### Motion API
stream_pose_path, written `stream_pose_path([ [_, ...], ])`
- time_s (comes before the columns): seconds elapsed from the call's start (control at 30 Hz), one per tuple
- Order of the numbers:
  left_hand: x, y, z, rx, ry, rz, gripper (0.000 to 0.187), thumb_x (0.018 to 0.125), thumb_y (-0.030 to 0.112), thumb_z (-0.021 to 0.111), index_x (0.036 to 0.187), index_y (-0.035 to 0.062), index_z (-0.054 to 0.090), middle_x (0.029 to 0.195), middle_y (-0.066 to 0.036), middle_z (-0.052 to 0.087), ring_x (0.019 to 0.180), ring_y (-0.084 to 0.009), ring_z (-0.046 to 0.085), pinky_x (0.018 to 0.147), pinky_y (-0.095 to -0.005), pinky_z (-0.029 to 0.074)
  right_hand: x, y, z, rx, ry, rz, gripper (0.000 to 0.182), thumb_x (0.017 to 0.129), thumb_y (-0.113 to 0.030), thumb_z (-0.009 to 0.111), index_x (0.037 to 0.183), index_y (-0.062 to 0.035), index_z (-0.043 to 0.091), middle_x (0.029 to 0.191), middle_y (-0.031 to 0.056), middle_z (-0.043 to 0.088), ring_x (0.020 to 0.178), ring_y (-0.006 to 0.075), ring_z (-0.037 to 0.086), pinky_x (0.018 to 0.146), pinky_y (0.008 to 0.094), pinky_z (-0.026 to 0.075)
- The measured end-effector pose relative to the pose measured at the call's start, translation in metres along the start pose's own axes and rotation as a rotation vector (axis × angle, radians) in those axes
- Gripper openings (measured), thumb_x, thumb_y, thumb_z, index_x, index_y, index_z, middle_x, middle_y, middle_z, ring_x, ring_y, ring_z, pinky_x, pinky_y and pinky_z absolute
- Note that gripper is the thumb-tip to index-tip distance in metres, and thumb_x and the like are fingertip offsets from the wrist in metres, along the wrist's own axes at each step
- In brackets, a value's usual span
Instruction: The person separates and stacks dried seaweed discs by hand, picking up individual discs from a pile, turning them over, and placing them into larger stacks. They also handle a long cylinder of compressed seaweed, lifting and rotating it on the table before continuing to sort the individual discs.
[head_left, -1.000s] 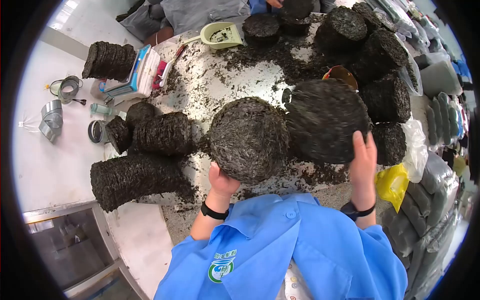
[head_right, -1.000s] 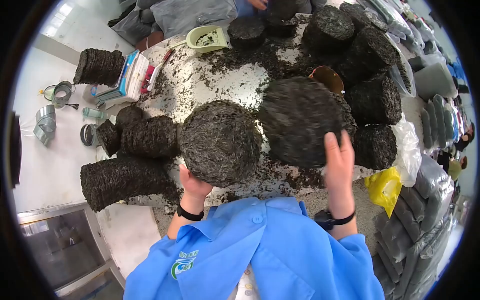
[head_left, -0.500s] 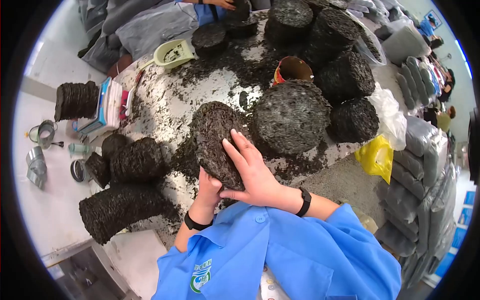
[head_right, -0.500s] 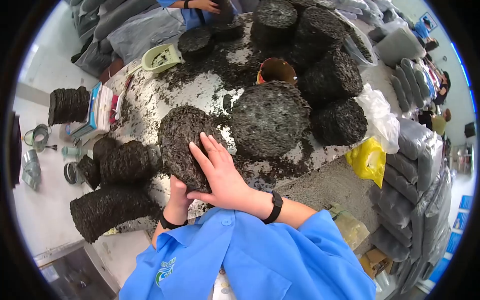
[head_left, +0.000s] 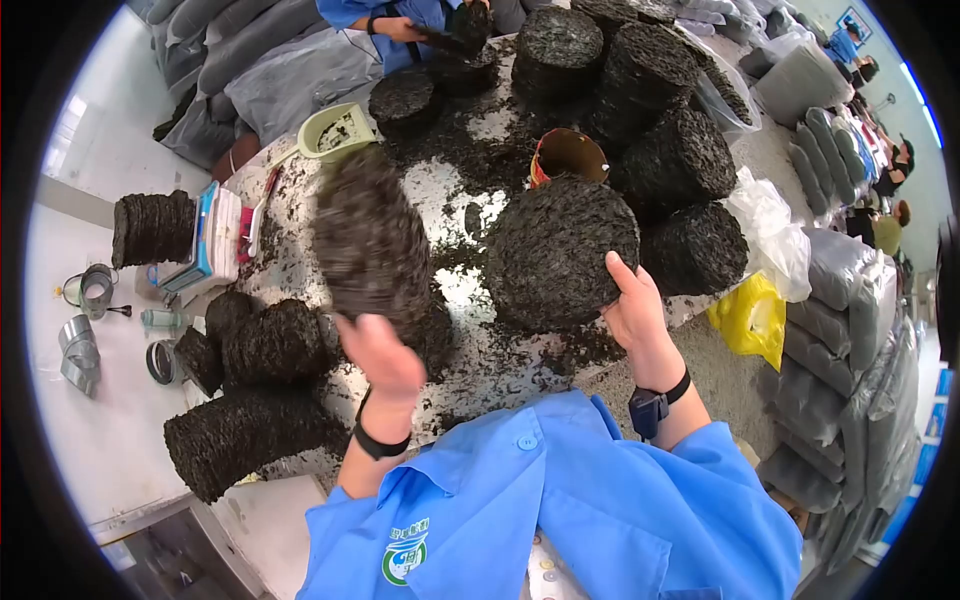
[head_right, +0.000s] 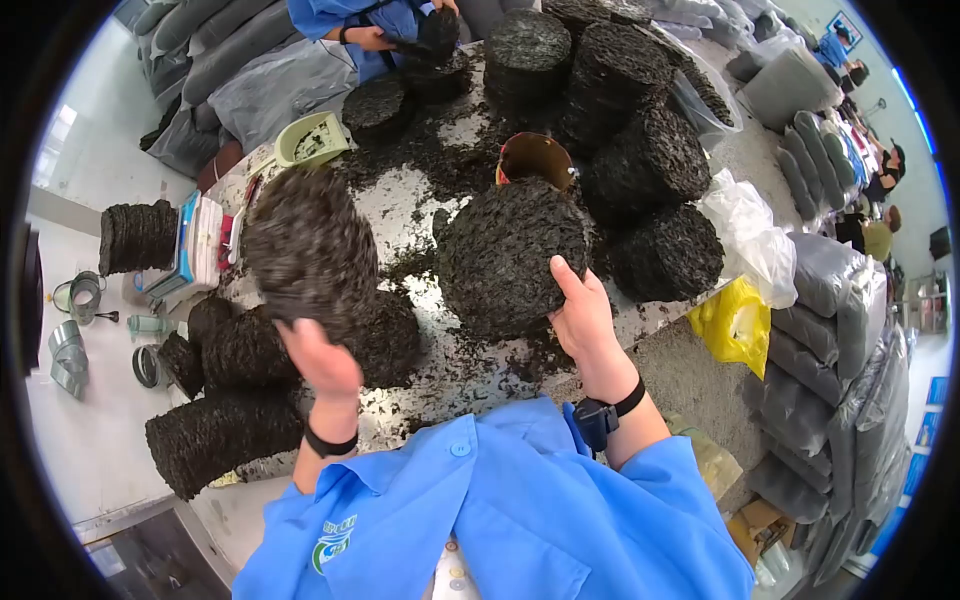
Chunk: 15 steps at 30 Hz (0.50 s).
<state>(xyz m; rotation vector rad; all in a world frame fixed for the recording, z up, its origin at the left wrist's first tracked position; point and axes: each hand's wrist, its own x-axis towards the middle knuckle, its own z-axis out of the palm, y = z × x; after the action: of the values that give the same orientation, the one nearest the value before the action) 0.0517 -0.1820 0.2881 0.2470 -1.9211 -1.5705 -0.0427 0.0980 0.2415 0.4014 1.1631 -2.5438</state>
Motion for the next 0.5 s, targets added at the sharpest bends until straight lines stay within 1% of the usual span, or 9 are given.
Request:
stream_pose_path([
  [0.03, -0.003, -0.016, 0.013, 0.196, -0.154, 0.165, 0.05, 0.091, 0.016, 0.054, 0.134, -0.008, 0.052, 0.13, -0.021, 0.062, 0.109, -0.0347, 0.066, 0.094, -0.0407, 0.052, 0.002, -0.002, -0.003, -0.018, -0.015, 0.054, 0.03, 0.103, -0.014, 0.059, 0.131, -0.0021, 0.056, 0.126, 0.0112, 0.064, 0.115, 0.0257, 0.064, 0.1, 0.048, 0.054],
  [0.07, 0.009, 0.01, 0.047, 0.309, -0.299, 0.543, 0.067, 0.078, 0.018, 0.067, 0.139, -0.0035, 0.051, 0.138, -0.022, 0.058, 0.119, -0.0369, 0.062, 0.104, -0.0432, 0.047, 0.002, -0.006, -0.004, -0.013, -0.01, 0.099, 0.031, 0.102, -0.013, 0.061, 0.131, -0.0036, 0.057, 0.129, 0.0104, 0.063, 0.114, 0.0234, 0.063, 0.096, 0.0449, 0.054],
  [0.1, 0.004, 0.017, 0.064, 0.64, -0.586, 0.608, 0.079, 0.071, 0.022, 0.072, 0.144, 0.0041, 0.051, 0.147, -0.019, 0.052, 0.134, -0.035, 0.052, 0.115, -0.0485, 0.036, -0.001, -0.012, -0.008, -0.018, -0.009, 0.101, 0.031, 0.102, -0.013, 0.061, 0.131, -0.0036, 0.057, 0.129, 0.0104, 0.063, 0.114, 0.0234, 0.063, 0.096, 0.0449, 0.054],
  [0.17, -0.022, -0.018, 0.101, 0.741, -0.819, 0.597, 0.074, 0.079, 0.035, 0.075, 0.145, 0.0117, 0.053, 0.154, -0.012, 0.046, 0.145, -0.0298, 0.039, 0.12, -0.0538, 0.024, -0.014, -0.03, -0.023, -0.433, 0.149, -0.12, 0.032, 0.098, -0.01, 0.063, 0.129, -0.0043, 0.059, 0.126, 0.0085, 0.063, 0.106, 0.0188, 0.063, 0.09, 0.0367, 0.053],
  [0.23, -0.035, -0.036, 0.11, 0.693, -0.869, 0.467, 0.073, 0.08, 0.038, 0.076, 0.144, 0.0116, 0.053, 0.153, -0.011, 0.048, 0.144, -0.0288, 0.041, 0.12, -0.0539, 0.025, -0.03, -0.057, -0.032, -1.156, 0.243, -0.651, 0.031, 0.095, -0.007, 0.063, 0.126, -0.0037, 0.062, 0.121, 0.007, 0.063, 0.098, 0.0144, 0.061, 0.085, 0.0287, 0.05],
  [0.3, -0.035, -0.04, 0.114, 0.694, -0.867, 0.457, 0.069, 0.083, 0.039, 0.074, 0.142, 0.0101, 0.054, 0.152, -0.011, 0.048, 0.142, -0.0285, 0.042, 0.118, -0.0536, 0.026, -0.03, -0.068, -0.068, -1.219, 0.336, -0.783, 0.029, 0.094, -0.005, 0.063, 0.123, -0.002, 0.063, 0.112, 0.0067, 0.064, 0.094, 0.0132, 0.061, 0.084, 0.0261, 0.05],
  [0.37, -0.038, -0.046, 0.118, 0.715, -0.806, 0.471, 0.067, 0.085, 0.038, 0.072, 0.141, 0.0081, 0.054, 0.152, -0.011, 0.048, 0.142, -0.0283, 0.043, 0.116, -0.0542, 0.029, -0.002, -0.051, -0.116, -1.093, 0.314, -0.658, 0.026, 0.097, -0.01, 0.062, 0.122, -0.0017, 0.062, 0.104, 0.005, 0.064, 0.091, 0.0126, 0.061, 0.078, 0.0273, 0.051],
  [0.43, -0.037, -0.048, 0.126, 0.74, -0.773, 0.488, 0.069, 0.085, 0.033, 0.074, 0.143, 0.005, 0.051, 0.149, -0.013, 0.049, 0.137, -0.0319, 0.046, 0.114, -0.0528, 0.032, 0.044, -0.017, -0.155, -0.71, 0.294, -0.127, 0.025, 0.101, -0.016, 0.059, 0.121, -0.0014, 0.062, 0.098, 0.0037, 0.064, 0.088, 0.0126, 0.061, 0.074, 0.0282, 0.052],
  [0.5, -0.037, -0.043, 0.132, 0.582, -0.599, 0.328, 0.075, 0.082, 0.025, 0.077, 0.146, 0.002, 0.046, 0.143, -0.019, 0.05, 0.132, -0.0375, 0.047, 0.113, -0.0508, 0.035, 0.106, 0.041, -0.208, -0.539, 0.477, 0.112, 0.031, 0.102, -0.026, 0.059, 0.123, -0.002, 0.061, 0.102, 0.0049, 0.067, 0.089, 0.0137, 0.063, 0.074, 0.0312, 0.054],
])
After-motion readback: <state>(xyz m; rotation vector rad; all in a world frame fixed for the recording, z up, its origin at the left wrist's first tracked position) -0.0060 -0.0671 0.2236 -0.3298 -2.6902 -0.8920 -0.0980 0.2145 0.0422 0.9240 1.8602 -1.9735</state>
